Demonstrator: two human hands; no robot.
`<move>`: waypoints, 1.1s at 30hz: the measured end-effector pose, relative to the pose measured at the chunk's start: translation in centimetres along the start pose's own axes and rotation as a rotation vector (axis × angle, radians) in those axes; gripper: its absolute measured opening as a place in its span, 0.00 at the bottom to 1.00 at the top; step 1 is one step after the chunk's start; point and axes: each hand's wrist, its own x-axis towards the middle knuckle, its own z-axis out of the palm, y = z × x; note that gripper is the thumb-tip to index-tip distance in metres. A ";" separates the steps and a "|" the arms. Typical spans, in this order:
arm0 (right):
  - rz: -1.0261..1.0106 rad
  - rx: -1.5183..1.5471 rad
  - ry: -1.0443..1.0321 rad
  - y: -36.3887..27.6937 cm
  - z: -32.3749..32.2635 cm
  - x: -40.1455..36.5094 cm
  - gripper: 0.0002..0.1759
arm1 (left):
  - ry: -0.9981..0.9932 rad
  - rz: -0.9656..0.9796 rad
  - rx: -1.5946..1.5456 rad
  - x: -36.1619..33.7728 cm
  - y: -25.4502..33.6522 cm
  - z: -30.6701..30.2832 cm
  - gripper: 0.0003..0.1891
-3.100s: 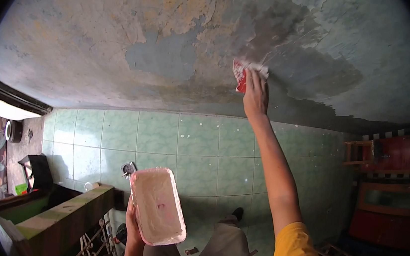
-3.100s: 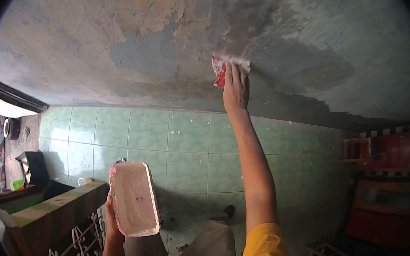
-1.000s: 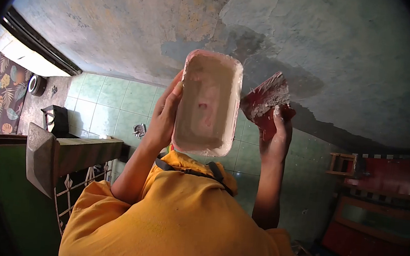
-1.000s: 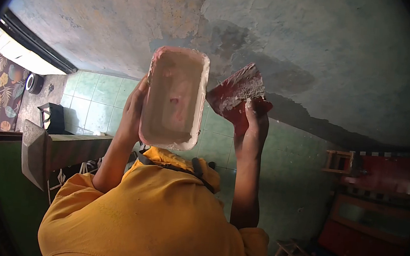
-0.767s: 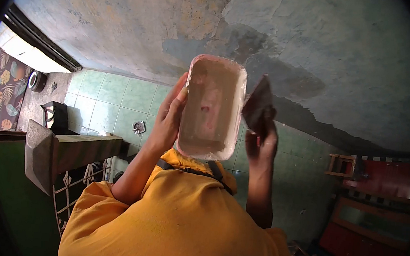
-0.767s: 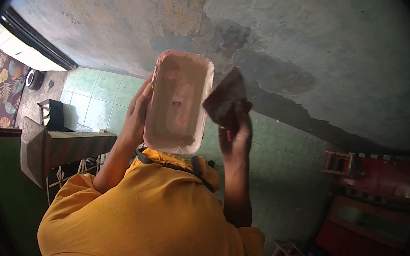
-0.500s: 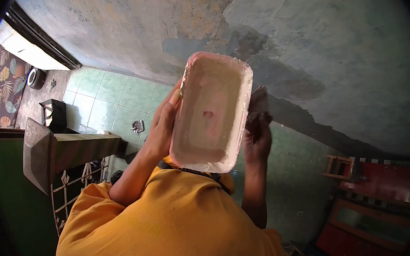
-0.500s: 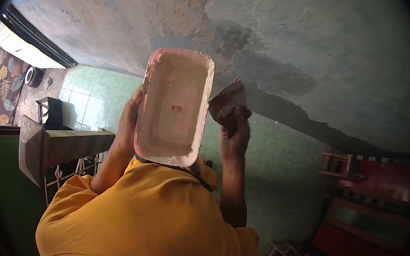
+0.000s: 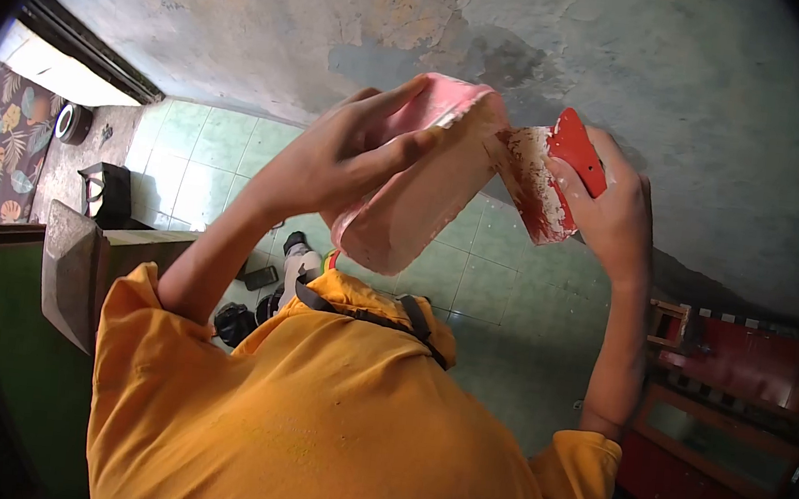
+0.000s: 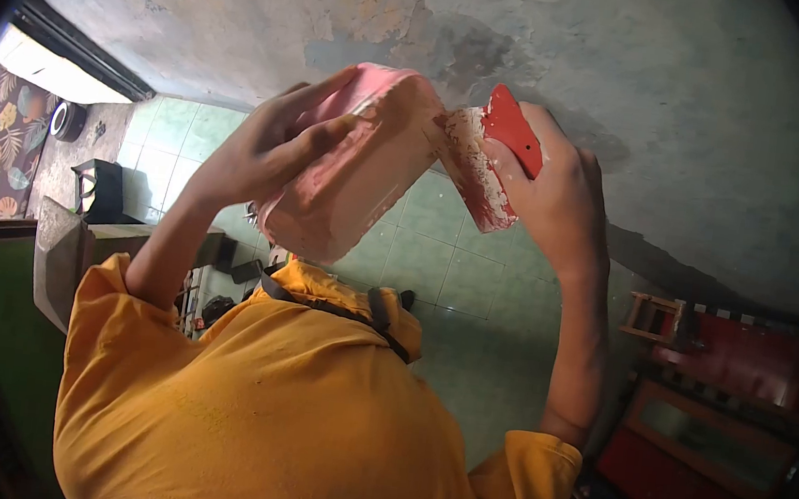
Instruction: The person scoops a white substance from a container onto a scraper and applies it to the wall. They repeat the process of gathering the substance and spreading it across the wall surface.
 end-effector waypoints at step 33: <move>0.603 1.267 -0.566 4.8 26.3 -12.4 0.19 | -0.438 -0.477 -0.071 0.7 -19.2 4.2 0.30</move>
